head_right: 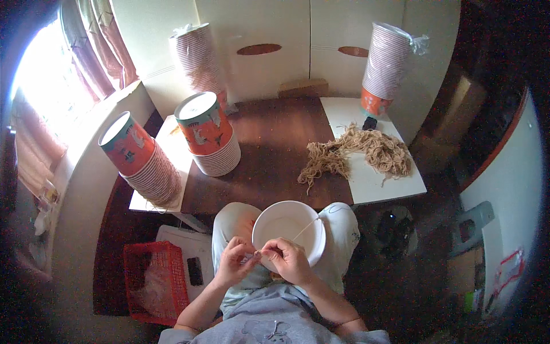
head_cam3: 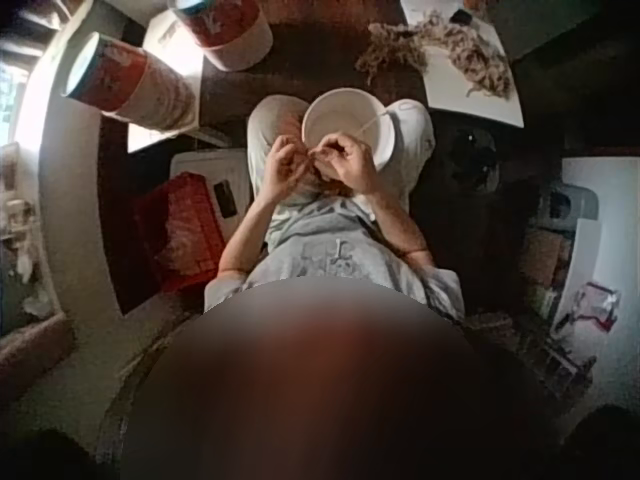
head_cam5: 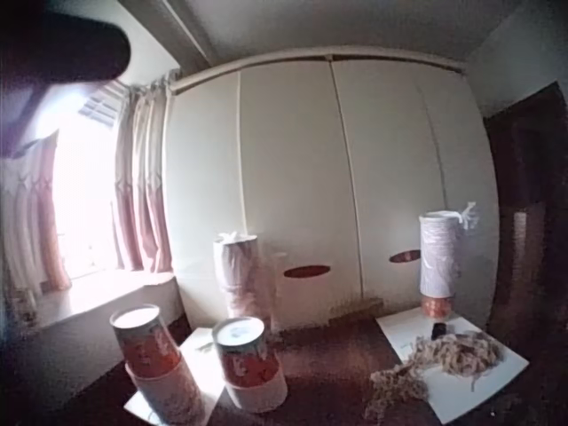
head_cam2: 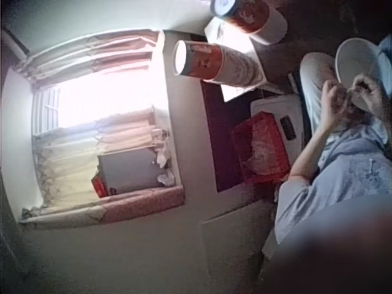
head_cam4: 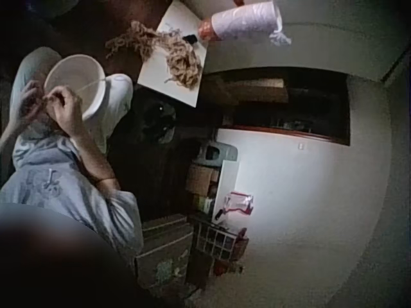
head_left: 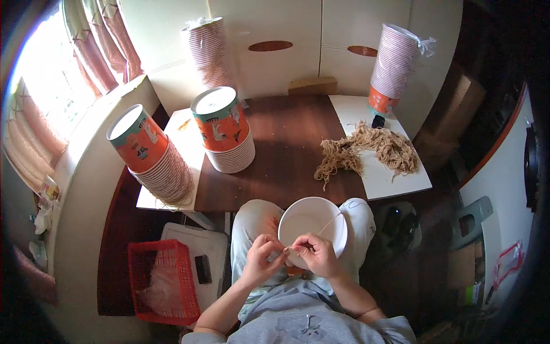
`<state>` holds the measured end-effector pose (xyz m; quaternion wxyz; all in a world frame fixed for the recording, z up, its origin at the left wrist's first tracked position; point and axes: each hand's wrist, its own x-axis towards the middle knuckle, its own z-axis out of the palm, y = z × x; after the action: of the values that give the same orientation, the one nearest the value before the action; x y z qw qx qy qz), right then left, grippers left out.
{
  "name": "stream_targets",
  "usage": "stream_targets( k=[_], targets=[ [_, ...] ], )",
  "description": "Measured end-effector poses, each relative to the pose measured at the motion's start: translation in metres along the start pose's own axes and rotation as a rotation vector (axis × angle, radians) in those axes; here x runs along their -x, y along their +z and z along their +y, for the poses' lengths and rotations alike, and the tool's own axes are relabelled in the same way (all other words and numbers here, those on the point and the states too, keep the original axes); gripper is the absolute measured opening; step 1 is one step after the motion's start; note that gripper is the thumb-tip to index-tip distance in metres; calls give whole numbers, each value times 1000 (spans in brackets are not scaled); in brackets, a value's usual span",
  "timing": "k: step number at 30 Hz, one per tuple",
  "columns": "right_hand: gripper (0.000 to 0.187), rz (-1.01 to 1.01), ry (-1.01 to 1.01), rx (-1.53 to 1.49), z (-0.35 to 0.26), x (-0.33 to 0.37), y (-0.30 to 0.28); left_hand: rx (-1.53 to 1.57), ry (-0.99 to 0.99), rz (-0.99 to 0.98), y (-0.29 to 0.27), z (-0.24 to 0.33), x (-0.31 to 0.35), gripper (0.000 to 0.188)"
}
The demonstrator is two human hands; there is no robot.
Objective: Tying small bundles of shredded brown material with white string.
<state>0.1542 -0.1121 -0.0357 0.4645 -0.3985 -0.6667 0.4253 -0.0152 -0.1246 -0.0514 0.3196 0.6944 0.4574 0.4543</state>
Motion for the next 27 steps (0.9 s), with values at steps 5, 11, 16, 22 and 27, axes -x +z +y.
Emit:
stream_targets(
  k=[5, 11, 16, 22, 27],
  targets=[
    [7, -6, 8, 10, 8, -2, 2, 11, 165, 40, -5, 1, -6, 11],
    [8, -40, -26, 112, 4, -3, 4, 172, -144, -12, -9, 14, -6, 9],
    [8, -72, -51, 185, -1, -3, 3, 91, -123, 41, -14, 18, -4, 9],
    [5, -55, -75, 239, -4, -3, 2, 634, -273, 19, -20, 7, -1, 12],
    [5, -45, -145, 181, -9, -2, -1, 408, -335, -252, -25, 8, 5, 20]
  ],
)
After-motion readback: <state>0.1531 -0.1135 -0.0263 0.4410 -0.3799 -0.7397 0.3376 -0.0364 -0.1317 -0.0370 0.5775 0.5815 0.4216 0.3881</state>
